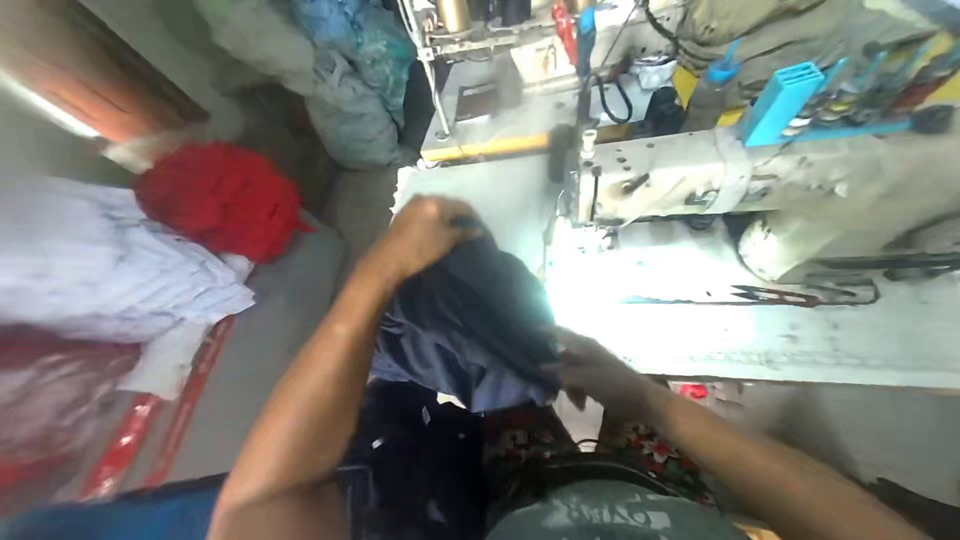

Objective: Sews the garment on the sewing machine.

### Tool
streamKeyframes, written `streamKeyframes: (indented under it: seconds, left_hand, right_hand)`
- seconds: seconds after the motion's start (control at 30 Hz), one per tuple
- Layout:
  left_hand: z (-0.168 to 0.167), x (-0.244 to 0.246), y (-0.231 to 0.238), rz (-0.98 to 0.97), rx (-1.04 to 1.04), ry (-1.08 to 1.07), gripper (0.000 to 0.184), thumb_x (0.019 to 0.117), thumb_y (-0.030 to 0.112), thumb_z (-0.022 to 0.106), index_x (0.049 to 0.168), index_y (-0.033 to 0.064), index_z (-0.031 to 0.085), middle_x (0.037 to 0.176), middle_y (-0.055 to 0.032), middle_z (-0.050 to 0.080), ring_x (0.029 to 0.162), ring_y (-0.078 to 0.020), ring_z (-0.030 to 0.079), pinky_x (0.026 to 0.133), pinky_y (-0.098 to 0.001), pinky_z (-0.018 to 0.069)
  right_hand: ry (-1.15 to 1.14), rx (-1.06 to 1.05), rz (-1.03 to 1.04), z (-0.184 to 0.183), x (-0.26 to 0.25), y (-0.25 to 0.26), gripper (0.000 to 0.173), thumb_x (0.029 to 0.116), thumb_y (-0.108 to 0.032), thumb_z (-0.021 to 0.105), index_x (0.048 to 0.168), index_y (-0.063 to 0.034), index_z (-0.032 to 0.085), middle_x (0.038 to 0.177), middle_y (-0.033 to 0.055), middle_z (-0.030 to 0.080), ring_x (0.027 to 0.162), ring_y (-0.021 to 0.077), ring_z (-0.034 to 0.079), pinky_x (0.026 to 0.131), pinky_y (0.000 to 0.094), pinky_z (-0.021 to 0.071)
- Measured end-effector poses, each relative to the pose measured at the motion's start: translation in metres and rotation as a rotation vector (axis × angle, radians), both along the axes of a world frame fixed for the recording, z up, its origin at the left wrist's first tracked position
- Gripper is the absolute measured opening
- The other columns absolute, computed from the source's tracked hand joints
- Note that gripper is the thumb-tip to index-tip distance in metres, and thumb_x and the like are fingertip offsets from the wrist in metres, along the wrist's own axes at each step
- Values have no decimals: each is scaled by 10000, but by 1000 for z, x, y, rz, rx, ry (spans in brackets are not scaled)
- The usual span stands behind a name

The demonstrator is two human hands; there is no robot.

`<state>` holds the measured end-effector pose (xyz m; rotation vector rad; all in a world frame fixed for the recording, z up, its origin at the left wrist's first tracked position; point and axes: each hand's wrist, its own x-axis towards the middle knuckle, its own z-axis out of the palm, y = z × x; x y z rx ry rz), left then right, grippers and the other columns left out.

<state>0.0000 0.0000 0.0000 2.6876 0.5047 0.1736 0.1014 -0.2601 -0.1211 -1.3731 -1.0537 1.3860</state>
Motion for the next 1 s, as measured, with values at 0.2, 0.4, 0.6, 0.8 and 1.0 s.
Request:
streamKeyframes:
  seconds: [0.2,0.4,0.6,0.8,1.0]
  left_hand:
    - [-26,1,-12,-49,-256,186,111,911,92,755,1009,41,752,895,-68,730,828,-140,671,794,-393,543]
    - [-53,-17,36,17,-113,403,183,973,124,700,1057,-32,744,1029,-227,723,1027,-397,679,940,-629,493]
    - [80,-118,114,154,539,-107,309,1029,368,581,1212,143,684,1111,-131,708,1002,-283,699,832,-556,561]
    - [46,-15,18,173,352,-403,282,990,132,617,1164,-83,676,1126,-273,692,1035,-334,679,944,-502,507]
    - [-139,93,10,159,-184,52,312,1053,184,545,1211,-43,691,1200,-267,686,1176,-424,641,1030,-609,455]
  right_hand:
    - [133,92,112,-38,-1,-22,179,1048,-88,499,1154,24,590,853,-18,654,637,-34,580,578,151,500]
    - [-191,237,151,-12,-31,40,358,1043,-249,562,1105,88,665,1111,248,664,1058,337,642,931,532,492]
    - [498,500,184,69,-49,98,229,1065,-76,480,1258,5,574,1062,56,651,939,50,622,834,243,532]
    - [287,244,-181,16,-10,60,271,1085,-183,460,1296,-44,561,1055,46,681,871,108,706,764,315,623]
    - [64,-154,-428,-62,40,-11,251,1083,-169,486,1230,12,581,936,86,714,745,118,716,662,295,614]
